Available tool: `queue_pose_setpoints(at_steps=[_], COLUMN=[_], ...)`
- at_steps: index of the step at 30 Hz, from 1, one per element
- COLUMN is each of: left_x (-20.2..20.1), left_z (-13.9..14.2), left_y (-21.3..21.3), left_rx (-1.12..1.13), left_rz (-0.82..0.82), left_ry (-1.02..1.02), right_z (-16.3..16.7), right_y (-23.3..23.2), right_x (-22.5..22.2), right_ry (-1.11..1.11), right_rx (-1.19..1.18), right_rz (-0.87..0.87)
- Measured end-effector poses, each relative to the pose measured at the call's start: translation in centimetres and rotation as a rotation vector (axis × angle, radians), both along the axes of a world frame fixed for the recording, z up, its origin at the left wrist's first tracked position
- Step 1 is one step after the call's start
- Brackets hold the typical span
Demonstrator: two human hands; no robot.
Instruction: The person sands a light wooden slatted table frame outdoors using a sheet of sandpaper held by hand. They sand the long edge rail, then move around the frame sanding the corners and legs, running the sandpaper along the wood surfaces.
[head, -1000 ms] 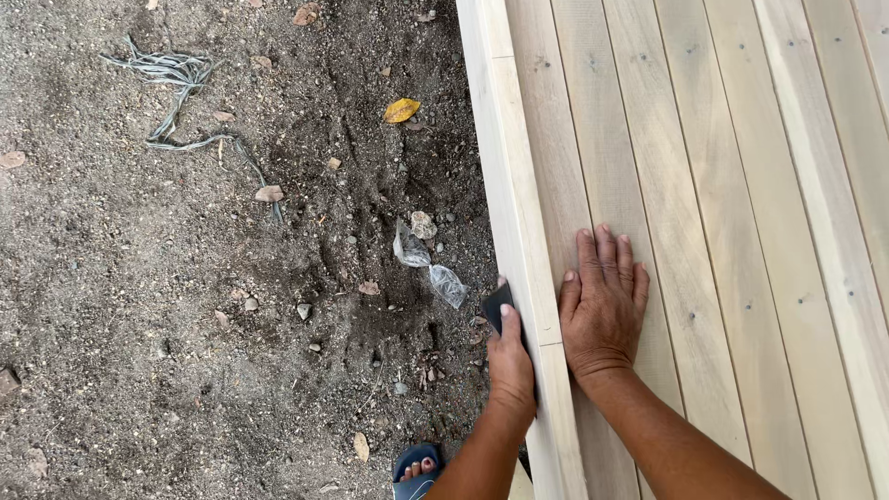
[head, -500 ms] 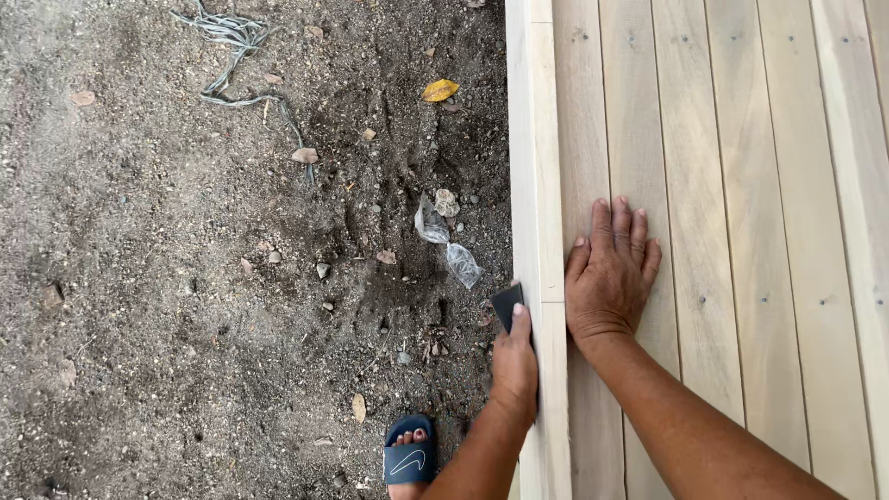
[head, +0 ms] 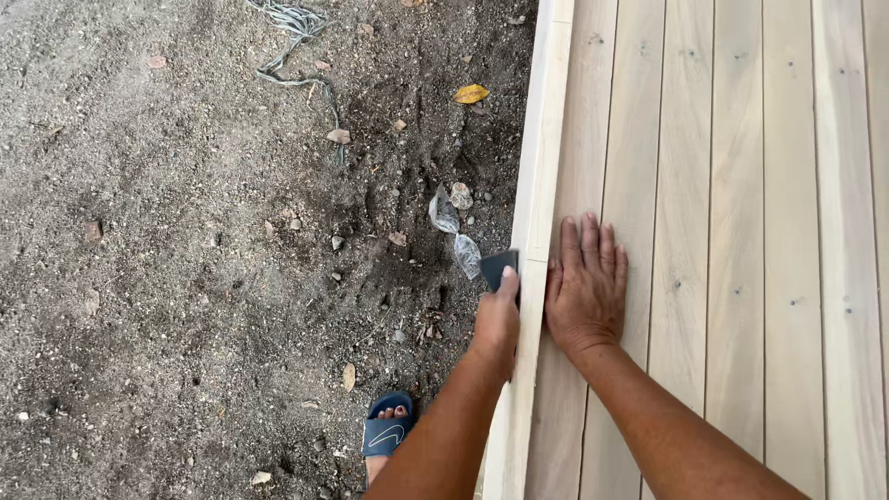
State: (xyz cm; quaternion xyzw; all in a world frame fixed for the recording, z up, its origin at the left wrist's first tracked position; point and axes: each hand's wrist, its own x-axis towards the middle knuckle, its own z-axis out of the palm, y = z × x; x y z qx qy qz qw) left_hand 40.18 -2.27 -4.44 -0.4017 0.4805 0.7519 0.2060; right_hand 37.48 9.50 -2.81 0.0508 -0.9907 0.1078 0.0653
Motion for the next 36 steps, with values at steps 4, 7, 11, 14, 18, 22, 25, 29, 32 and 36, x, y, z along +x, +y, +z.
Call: queue_pose_setpoints(at_steps=[4, 7, 11, 14, 18, 22, 25, 29, 32, 36], left_x=[12.0, 14.0, 6.2, 2.4, 7.8, 14.9, 16.4, 16.2, 14.6, 10.4], left_z=[-1.3, -2.0, -1.0, 0.7, 1.5, -0.1, -0.5, 0.4, 0.1, -2.2], left_y=[-0.6, -0.7, -0.2, 0.2, 0.0, -0.8, -0.4, 0.5, 0.6, 0.1], left_rx=[0.056, 0.140, 0.186, 0.000, -0.030, 0.065, 0.046, -0.069, -0.074, -0.007], left_rz=[-0.010, 0.033, 0.059, -0.014, 0.050, 0.049, -0.009, -0.049, 0.045, 0.019], left_ry=[-0.258, -0.352, -0.195, -0.093, -0.062, -0.287, -0.434, -0.411, -0.238, -0.211], right_z=[1.0, 1.6, 1.3, 1.1, 1.1, 1.1, 1.1, 1.0, 0.9, 0.9], right_y=[0.4, 0.6, 0.8, 0.9, 0.5, -0.5, -0.4, -0.3, -0.4, -0.4], right_x=[5.3, 8.6, 9.9, 9.7, 9.7, 9.7, 9.7, 9.7, 9.8, 9.9], right_ry=[-0.021, -0.032, -0.061, -0.040, -0.048, -0.040, -0.016, -0.041, -0.053, -0.043], right_rx=[0.012, 0.013, 0.016, 0.016, 0.010, -0.015, -0.012, -0.009, -0.001, 0.018], right_rz=[0.039, 0.049, 0.054, 0.057, 0.044, -0.011, -0.013, -0.011, -0.021, -0.027])
